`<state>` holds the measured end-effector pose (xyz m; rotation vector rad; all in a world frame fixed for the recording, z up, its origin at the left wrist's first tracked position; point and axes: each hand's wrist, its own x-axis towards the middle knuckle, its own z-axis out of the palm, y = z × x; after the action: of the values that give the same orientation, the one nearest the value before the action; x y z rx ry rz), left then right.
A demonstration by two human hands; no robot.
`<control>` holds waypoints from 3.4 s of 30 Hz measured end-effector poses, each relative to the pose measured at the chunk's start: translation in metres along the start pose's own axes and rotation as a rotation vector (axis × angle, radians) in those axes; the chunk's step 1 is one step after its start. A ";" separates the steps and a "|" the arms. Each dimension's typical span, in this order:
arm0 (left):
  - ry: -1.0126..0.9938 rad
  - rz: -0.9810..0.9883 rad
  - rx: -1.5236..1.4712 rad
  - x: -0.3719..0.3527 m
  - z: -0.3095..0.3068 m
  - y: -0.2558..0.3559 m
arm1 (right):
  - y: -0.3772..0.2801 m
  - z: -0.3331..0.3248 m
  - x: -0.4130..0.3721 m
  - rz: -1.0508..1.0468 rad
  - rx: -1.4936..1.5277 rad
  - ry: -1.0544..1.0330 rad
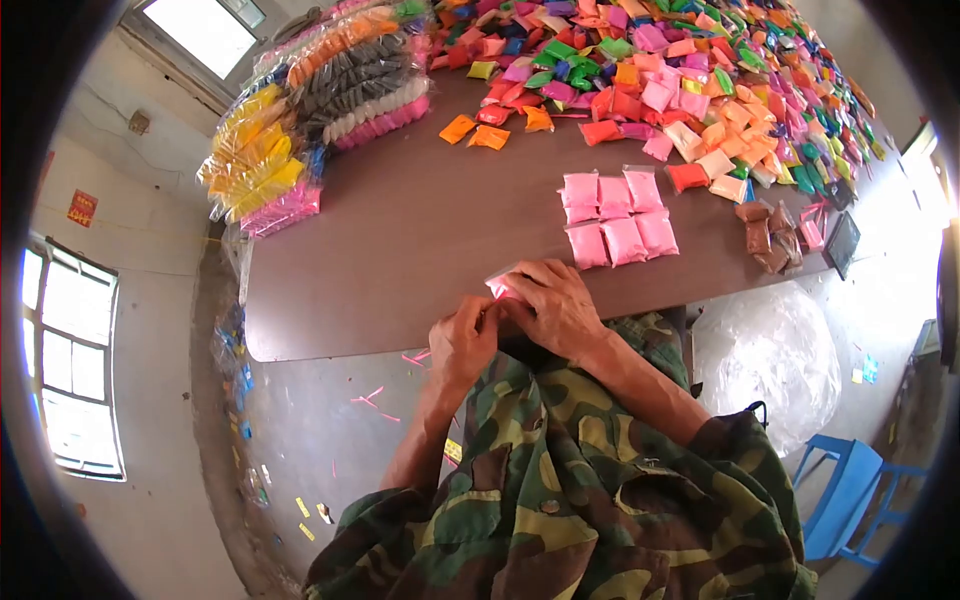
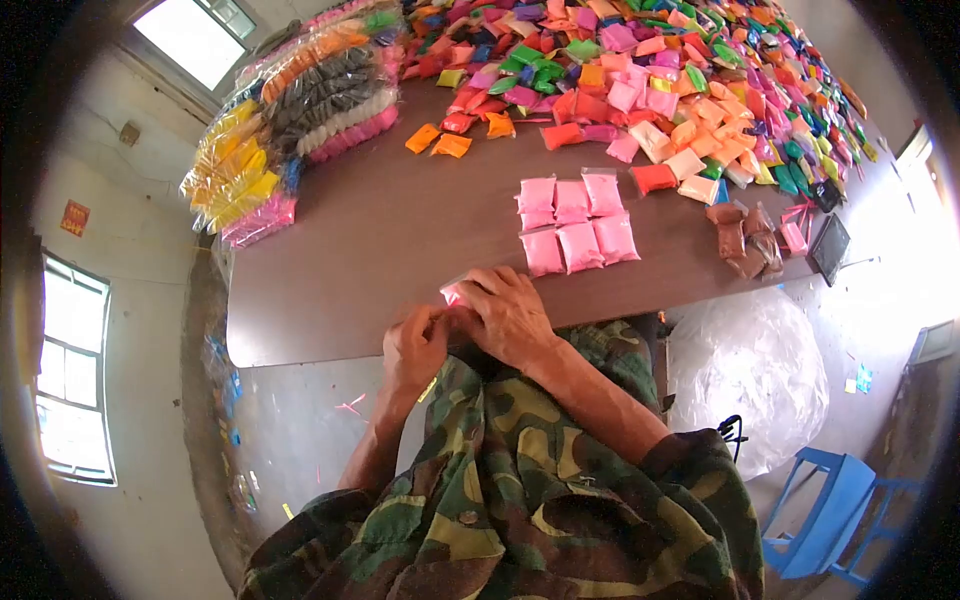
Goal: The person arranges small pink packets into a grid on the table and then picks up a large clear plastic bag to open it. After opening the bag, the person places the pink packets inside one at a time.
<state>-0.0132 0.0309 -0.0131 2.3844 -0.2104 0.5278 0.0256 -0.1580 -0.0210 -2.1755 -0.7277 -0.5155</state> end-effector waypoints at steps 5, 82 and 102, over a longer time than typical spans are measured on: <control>-0.031 -0.039 0.179 0.011 -0.002 -0.022 | -0.004 -0.002 -0.004 -0.037 -0.064 -0.004; 0.115 -0.064 0.238 -0.013 -0.005 -0.023 | -0.003 0.024 0.006 -0.060 -0.158 -0.050; 0.130 0.050 0.311 -0.017 -0.007 -0.025 | -0.010 0.021 0.012 0.000 -0.145 -0.052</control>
<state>-0.0236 0.0544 -0.0297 2.6369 -0.1373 0.7855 0.0310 -0.1323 -0.0216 -2.3314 -0.7379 -0.5279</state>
